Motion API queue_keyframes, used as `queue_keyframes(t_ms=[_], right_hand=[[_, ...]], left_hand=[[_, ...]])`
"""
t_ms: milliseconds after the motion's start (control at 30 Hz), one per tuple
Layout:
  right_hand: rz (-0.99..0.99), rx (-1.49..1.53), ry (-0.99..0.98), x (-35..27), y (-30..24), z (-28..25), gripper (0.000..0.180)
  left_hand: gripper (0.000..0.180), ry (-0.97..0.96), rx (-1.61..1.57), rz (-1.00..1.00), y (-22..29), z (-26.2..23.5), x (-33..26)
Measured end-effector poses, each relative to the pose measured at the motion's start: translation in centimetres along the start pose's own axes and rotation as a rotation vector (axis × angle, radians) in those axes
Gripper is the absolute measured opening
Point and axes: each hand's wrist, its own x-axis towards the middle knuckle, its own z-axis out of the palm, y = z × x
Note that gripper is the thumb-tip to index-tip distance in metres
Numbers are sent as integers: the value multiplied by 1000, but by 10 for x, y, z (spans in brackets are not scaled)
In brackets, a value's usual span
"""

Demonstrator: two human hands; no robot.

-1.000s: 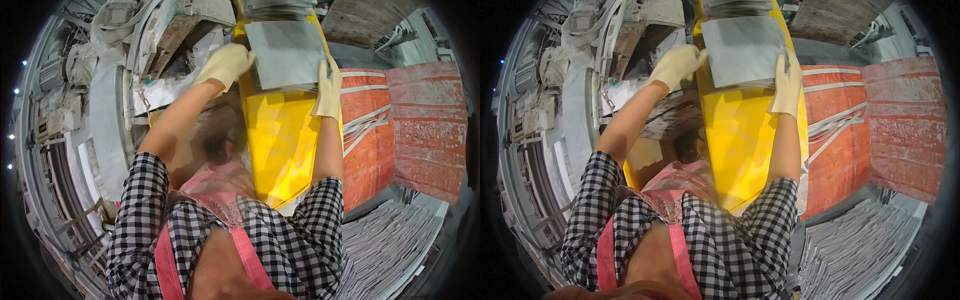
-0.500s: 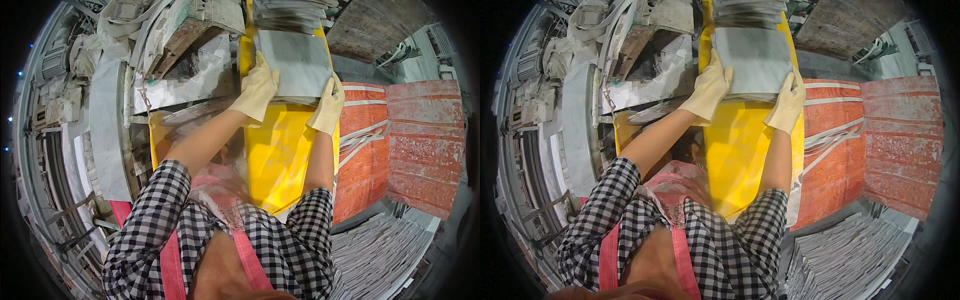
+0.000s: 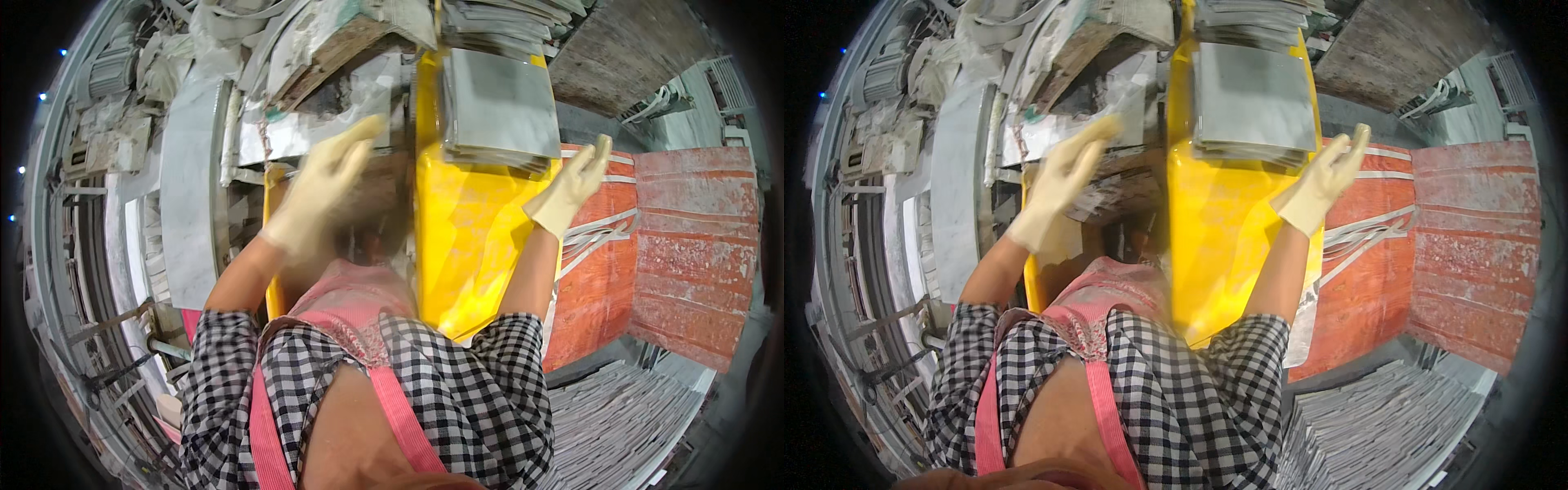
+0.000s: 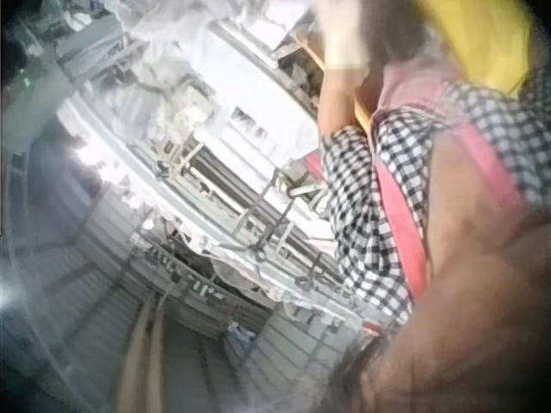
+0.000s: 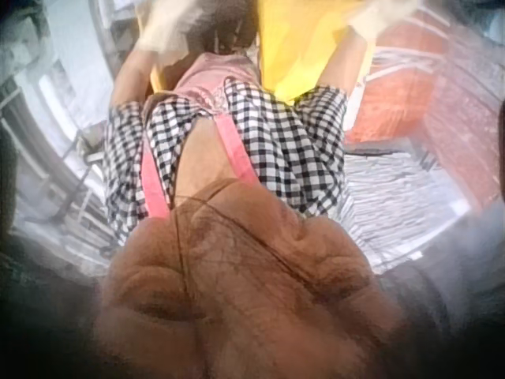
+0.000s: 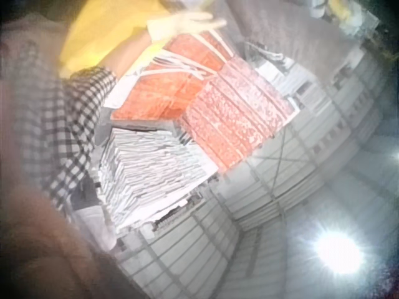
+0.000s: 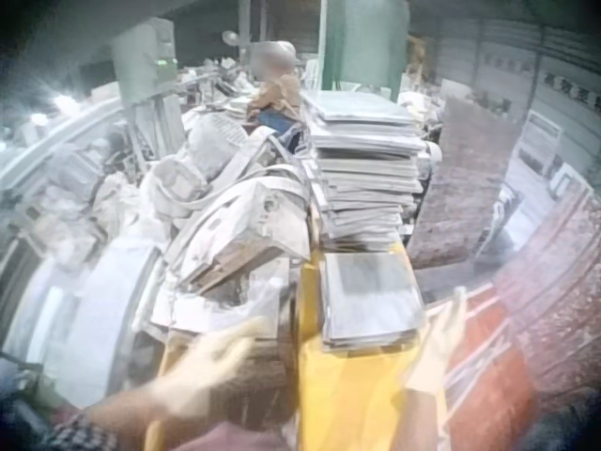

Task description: The person repeatedly picks up rectangular grey tiles from a conveyor and stacks them on a yellow platform. The person wears gloves and a checkered shirt with a pink apron. The task is continuous and repetitive throughout the clip.

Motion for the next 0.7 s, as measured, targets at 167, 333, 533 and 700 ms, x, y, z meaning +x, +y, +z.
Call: queue_keyframes(t_ms=[167, 333, 533, 700], right_hand=[[-143, 2, -358, -84, -49, -19, 43], [293, 115, -680, -179, -42, -18, 44], [270, 20, -935, -229, -44, -12, 42], [349, -68, -1067, -231, -64, -10, 40]], left_hand=[[47, 575, 534, -524, -77, -167, -166], [70, 732, 808, -1142, -119, -266, -368], [77, 725, 319, -1148, -150, -278, -425], [81, 649, 443, -1271, -157, -277, -407]])
